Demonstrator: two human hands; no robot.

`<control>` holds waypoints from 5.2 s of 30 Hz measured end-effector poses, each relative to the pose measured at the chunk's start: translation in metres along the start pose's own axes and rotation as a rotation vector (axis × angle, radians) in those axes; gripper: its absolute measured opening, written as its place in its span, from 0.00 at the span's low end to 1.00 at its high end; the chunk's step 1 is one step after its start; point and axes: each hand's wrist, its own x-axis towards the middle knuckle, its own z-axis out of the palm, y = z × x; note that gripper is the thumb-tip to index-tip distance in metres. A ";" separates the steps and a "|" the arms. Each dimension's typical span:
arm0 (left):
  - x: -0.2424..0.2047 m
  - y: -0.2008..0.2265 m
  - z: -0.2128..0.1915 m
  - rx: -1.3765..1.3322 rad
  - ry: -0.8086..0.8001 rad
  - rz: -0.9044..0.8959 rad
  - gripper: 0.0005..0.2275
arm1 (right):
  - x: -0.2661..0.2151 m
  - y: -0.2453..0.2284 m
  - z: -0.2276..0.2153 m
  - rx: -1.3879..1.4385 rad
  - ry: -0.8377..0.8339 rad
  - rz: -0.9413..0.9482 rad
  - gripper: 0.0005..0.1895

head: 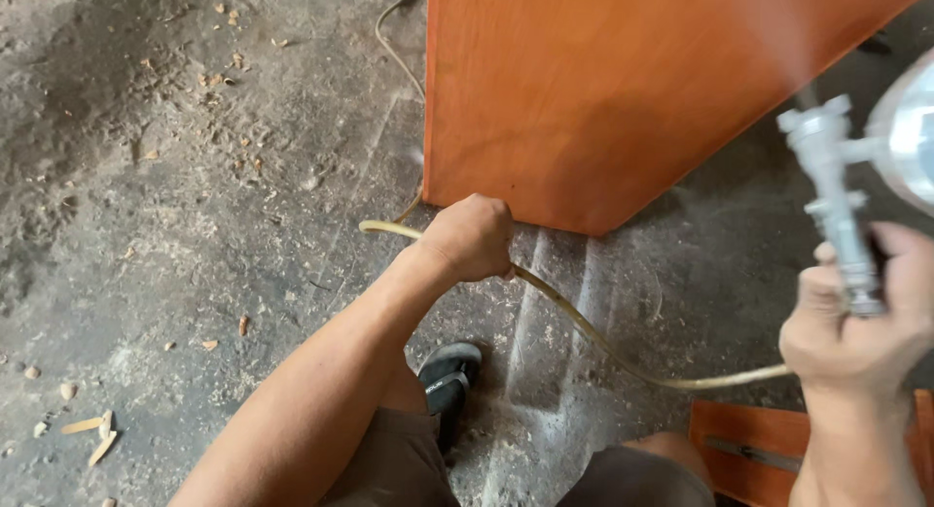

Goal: The person sprays a finish onto wooden furniture pieces using a spray gun connected to an air compressor hose, moving the gun in steady strokes across the surfaces.

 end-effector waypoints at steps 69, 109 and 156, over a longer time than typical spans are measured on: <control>0.016 -0.008 0.058 0.030 -0.181 0.035 0.07 | -0.164 0.036 0.215 0.130 -0.451 0.104 0.27; -0.002 -0.028 0.016 0.073 -0.046 0.145 0.08 | -0.033 -0.012 0.168 0.311 -0.197 -0.122 0.30; -0.029 -0.058 -0.006 0.072 -0.038 0.066 0.09 | 0.004 -0.046 0.181 0.349 -0.106 -0.115 0.23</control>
